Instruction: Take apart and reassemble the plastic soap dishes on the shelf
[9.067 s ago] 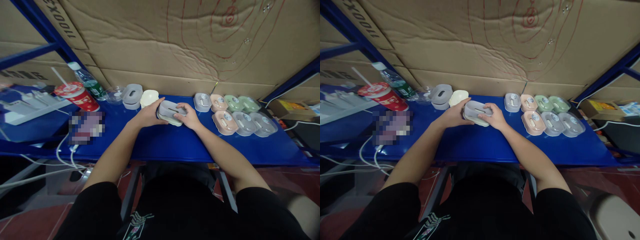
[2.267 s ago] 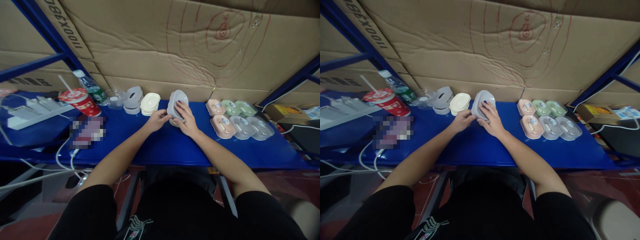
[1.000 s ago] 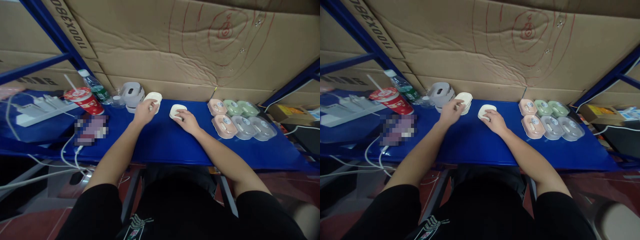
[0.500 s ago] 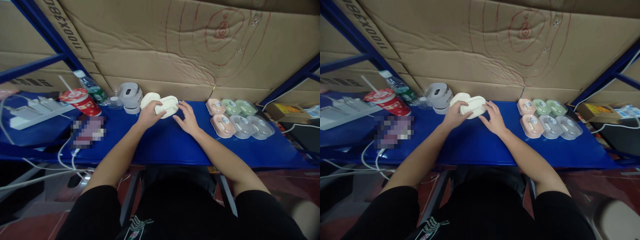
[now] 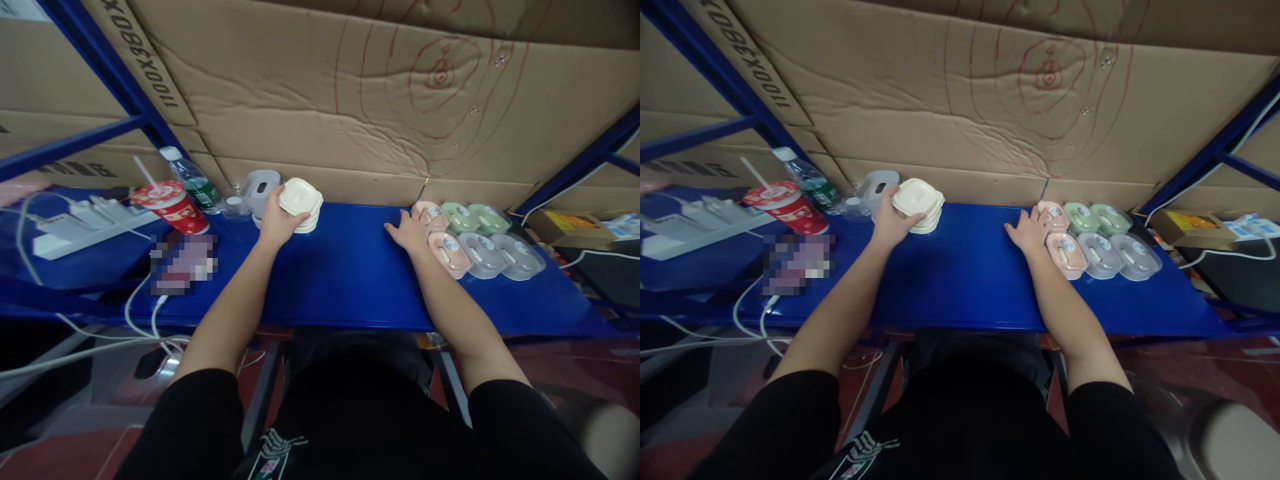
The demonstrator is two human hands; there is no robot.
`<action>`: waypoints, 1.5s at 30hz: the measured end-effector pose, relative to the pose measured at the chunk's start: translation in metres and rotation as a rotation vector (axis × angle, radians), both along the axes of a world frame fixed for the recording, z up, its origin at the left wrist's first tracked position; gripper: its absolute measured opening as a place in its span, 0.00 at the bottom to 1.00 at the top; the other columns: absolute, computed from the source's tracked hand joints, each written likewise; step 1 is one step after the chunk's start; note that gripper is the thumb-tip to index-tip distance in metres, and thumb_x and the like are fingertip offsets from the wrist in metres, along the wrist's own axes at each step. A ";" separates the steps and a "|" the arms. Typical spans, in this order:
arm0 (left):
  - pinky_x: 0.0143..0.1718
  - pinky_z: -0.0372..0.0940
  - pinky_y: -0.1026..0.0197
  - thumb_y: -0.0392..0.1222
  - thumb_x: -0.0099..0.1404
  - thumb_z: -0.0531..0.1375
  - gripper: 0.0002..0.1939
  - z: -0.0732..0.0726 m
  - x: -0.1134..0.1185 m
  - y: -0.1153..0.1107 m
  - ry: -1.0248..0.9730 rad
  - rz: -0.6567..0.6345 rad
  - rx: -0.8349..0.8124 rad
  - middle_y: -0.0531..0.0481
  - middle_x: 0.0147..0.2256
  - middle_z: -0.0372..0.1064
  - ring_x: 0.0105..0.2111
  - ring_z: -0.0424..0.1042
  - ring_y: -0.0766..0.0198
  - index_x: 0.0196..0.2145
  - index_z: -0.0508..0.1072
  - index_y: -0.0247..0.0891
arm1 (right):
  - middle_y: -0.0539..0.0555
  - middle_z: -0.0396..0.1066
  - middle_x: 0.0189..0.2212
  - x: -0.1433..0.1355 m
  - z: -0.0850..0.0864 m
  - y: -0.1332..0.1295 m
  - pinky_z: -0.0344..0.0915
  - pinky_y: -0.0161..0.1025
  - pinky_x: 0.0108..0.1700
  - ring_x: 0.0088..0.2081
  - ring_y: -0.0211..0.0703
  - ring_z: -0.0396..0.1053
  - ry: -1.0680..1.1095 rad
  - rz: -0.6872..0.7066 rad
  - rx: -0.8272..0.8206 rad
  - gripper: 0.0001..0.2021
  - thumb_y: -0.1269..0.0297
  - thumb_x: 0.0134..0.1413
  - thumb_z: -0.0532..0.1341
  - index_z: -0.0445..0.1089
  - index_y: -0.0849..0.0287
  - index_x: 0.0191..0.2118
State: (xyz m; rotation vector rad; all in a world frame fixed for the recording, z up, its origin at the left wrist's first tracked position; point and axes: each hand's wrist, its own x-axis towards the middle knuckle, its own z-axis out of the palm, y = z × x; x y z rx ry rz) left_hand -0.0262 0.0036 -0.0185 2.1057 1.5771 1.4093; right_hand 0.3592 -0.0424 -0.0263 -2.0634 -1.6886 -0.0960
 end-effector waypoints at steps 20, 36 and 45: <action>0.52 0.70 0.37 0.73 0.59 0.67 0.39 -0.005 0.005 -0.006 0.204 0.232 -0.109 0.35 0.38 0.80 0.52 0.79 0.33 0.54 0.80 0.38 | 0.64 0.66 0.69 -0.040 -0.001 -0.011 0.60 0.66 0.72 0.71 0.67 0.61 0.094 0.488 0.093 0.30 0.48 0.59 0.68 0.75 0.57 0.63; 0.41 0.70 0.59 0.52 0.73 0.61 0.24 0.017 0.061 -0.062 0.305 -0.421 0.005 0.45 0.41 0.82 0.36 0.79 0.58 0.62 0.77 0.41 | 0.63 0.79 0.56 -0.074 0.017 -0.043 0.82 0.52 0.38 0.45 0.58 0.83 0.883 0.710 0.142 0.45 0.20 0.61 0.46 0.73 0.52 0.61; 0.38 0.67 0.63 0.39 0.77 0.54 0.08 0.040 -0.021 -0.008 -0.442 0.404 0.233 0.52 0.33 0.73 0.34 0.72 0.65 0.42 0.72 0.35 | 0.66 0.73 0.63 -0.054 0.013 -0.026 0.64 0.69 0.68 0.65 0.68 0.69 0.284 0.682 0.279 0.41 0.29 0.64 0.57 0.64 0.54 0.70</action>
